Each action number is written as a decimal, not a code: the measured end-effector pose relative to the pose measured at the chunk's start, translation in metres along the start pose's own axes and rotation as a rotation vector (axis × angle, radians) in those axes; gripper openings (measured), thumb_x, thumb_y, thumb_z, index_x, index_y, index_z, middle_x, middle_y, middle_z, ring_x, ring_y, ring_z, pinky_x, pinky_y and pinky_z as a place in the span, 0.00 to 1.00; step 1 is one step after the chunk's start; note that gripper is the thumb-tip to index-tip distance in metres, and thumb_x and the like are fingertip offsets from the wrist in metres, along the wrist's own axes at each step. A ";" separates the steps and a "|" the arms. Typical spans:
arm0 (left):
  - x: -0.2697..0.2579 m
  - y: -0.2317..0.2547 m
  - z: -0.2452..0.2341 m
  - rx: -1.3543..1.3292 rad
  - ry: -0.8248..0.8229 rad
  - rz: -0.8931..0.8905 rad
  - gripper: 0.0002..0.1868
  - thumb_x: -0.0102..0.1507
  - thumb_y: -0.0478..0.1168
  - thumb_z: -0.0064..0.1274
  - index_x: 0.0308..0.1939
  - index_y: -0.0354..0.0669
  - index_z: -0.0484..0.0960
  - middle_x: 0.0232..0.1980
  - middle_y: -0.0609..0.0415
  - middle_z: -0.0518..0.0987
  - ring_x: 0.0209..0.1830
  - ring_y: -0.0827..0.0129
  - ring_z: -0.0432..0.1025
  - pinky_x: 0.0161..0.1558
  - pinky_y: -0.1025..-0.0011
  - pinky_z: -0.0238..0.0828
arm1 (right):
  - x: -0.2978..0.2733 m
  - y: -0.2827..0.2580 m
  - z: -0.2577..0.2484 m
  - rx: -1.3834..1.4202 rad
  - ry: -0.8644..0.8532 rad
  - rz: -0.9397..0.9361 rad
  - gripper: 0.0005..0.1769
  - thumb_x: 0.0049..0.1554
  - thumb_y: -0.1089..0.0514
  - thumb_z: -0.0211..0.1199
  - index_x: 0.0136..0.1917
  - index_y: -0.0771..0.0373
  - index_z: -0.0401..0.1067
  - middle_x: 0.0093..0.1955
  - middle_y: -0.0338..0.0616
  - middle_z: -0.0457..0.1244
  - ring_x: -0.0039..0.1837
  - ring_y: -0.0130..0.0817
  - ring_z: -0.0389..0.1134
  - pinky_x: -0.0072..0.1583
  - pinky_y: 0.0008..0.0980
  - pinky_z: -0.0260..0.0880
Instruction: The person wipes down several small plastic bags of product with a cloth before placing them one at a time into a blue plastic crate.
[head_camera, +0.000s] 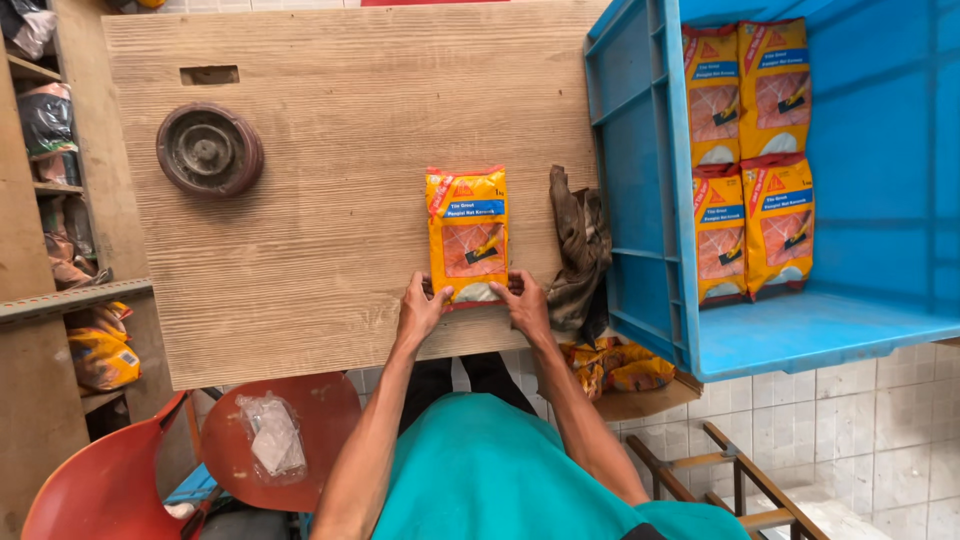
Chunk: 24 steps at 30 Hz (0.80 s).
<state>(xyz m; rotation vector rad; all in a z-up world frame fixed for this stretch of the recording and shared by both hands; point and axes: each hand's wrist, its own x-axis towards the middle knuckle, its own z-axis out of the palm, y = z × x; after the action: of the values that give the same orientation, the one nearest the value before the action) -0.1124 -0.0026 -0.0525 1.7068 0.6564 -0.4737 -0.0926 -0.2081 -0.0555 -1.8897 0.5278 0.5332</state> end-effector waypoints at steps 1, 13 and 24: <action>0.001 0.002 -0.002 0.001 -0.002 -0.006 0.20 0.57 0.39 0.64 0.48 0.36 0.73 0.38 0.40 0.80 0.34 0.57 0.80 0.31 0.65 0.79 | 0.002 -0.002 -0.004 0.000 -0.001 0.006 0.28 0.47 0.41 0.78 0.54 0.55 0.72 0.41 0.36 0.67 0.44 0.25 0.68 0.51 0.27 0.70; 0.040 0.077 0.043 0.694 0.462 0.976 0.28 0.69 0.38 0.42 0.74 0.39 0.58 0.78 0.41 0.53 0.77 0.51 0.49 0.73 0.58 0.41 | 0.034 -0.085 0.045 -0.493 0.429 -0.929 0.28 0.67 0.55 0.47 0.77 0.61 0.52 0.79 0.60 0.43 0.79 0.55 0.43 0.75 0.44 0.46; 0.087 0.084 0.030 0.891 0.527 1.023 0.28 0.70 0.48 0.32 0.74 0.47 0.60 0.77 0.53 0.58 0.78 0.63 0.49 0.75 0.59 0.33 | 0.068 -0.094 0.047 -0.737 0.537 -1.032 0.28 0.66 0.49 0.44 0.75 0.62 0.58 0.76 0.52 0.52 0.77 0.48 0.52 0.73 0.45 0.49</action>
<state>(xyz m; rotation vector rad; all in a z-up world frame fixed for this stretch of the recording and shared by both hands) 0.0094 -0.0299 -0.0513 2.7491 -0.2093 0.5241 0.0106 -0.1395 -0.0425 -2.6696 -0.4253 -0.5599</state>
